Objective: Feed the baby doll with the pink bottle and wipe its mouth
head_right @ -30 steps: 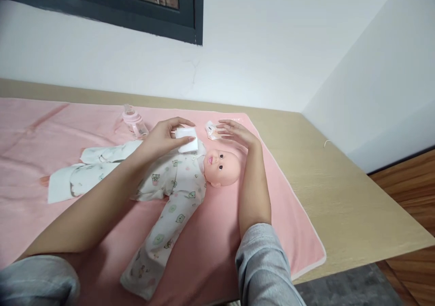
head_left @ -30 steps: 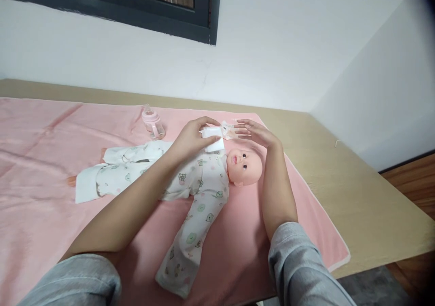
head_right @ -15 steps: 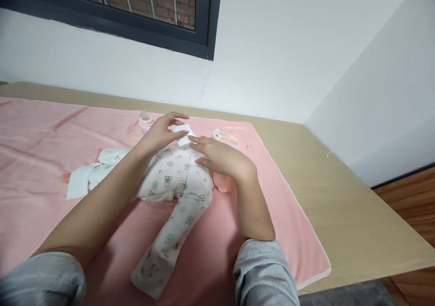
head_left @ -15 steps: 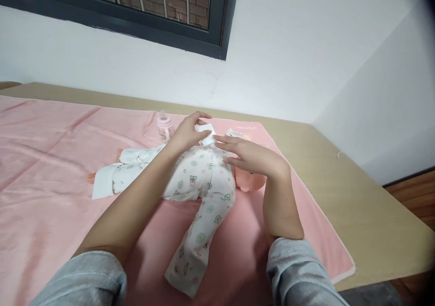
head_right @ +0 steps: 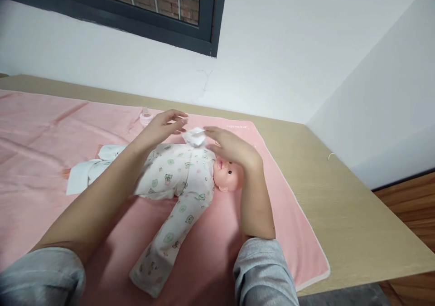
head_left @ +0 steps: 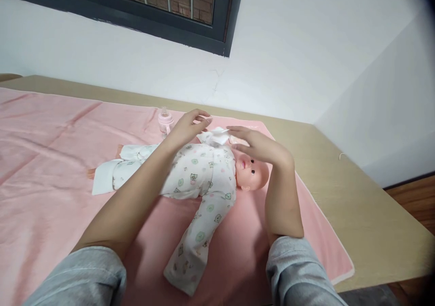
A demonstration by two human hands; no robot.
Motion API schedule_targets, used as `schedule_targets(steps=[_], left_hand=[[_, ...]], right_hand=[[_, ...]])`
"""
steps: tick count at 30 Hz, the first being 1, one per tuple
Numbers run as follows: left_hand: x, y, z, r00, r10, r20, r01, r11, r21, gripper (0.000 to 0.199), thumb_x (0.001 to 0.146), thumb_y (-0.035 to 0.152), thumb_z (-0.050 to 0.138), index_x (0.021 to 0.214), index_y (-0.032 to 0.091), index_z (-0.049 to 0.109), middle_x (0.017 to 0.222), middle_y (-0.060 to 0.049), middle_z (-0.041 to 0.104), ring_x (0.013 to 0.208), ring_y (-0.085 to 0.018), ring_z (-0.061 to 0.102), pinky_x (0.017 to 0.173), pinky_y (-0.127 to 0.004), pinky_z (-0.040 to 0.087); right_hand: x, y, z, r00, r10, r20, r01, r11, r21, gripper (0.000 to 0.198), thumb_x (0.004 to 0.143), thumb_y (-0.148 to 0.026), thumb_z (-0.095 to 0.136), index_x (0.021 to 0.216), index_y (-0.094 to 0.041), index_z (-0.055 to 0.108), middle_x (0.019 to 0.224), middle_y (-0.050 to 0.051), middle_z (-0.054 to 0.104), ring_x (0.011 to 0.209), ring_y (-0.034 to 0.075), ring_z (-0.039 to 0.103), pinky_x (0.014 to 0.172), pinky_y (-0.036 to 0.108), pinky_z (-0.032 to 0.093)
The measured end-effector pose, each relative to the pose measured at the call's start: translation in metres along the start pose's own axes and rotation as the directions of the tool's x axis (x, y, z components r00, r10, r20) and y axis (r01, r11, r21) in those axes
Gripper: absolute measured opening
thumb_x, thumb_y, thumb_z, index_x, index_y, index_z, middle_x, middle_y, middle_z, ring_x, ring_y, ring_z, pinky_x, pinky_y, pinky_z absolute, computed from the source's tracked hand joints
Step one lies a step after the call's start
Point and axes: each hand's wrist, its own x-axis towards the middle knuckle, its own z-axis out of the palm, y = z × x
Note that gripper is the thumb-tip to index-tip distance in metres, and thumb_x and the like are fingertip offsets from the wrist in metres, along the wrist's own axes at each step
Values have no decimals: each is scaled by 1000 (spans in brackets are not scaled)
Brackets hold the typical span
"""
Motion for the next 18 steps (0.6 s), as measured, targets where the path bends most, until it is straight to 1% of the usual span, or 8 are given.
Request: schedule_targets(steps=[3,5,7,9,10,12,15,18], left_hand=[[3,1,-15,996,12,-84,-10,1000,22,36,87,44,63,110,17,65,106,-8,68,87,-21,70,85,-38,55],[4,2,-27,989,25,-145,-22,999,25,33,86,42,64,107,17,67,104,-8,69,87,-21,70,84,-38,55],[3,4,-40,978,34,-205,-31,999,17,32,86,42,66,107,18,67,104,-7,69,87,-21,70,84,-36,55],[2,5,-51,967,34,-254,-35,999,-1,32,87,41,66,108,17,67,108,-8,69,88,-19,70,85,-34,54],[2,5,-55,961,29,-273,-34,999,-11,32,88,41,65,109,17,67,111,-9,69,88,-18,70,85,-33,54],[1,5,-61,954,22,-299,-31,999,-25,32,90,40,64,110,15,67,115,-10,68,88,-17,70,87,-33,53],[2,3,-64,944,19,-330,-28,999,-21,30,90,38,63,108,14,68,115,-10,68,87,-16,69,86,-32,53],[3,1,-62,943,13,-332,-22,1000,-21,28,90,37,64,106,14,69,112,-8,68,85,-15,69,83,-31,53]], right_hand=[[5,28,-8,962,129,-239,-106,988,108,35,96,-34,47,114,-20,73,131,7,67,124,25,60,107,43,46],[11,54,-8,878,267,-398,-208,960,186,31,93,-32,50,101,-16,76,111,9,75,107,25,67,100,42,50],[19,83,-2,778,405,-480,-308,912,271,23,86,-26,58,92,-14,77,97,10,76,92,24,69,93,41,52],[27,111,8,698,501,-512,-350,862,366,21,79,-17,60,91,-13,77,97,9,76,84,21,69,91,40,54],[31,123,14,676,532,-510,-353,841,410,23,76,-13,60,92,-14,77,101,9,76,82,19,69,91,39,55],[36,143,27,665,581,-469,-319,789,524,28,74,-11,59,96,-13,75,110,9,74,83,17,69,90,38,56],[36,160,41,715,613,-335,-230,659,716,31,77,-12,61,105,-11,72,112,10,72,86,15,70,89,34,58],[29,164,49,760,618,-199,-217,531,819,37,82,-17,62,119,-13,67,100,8,74,82,13,71,92,33,58]])
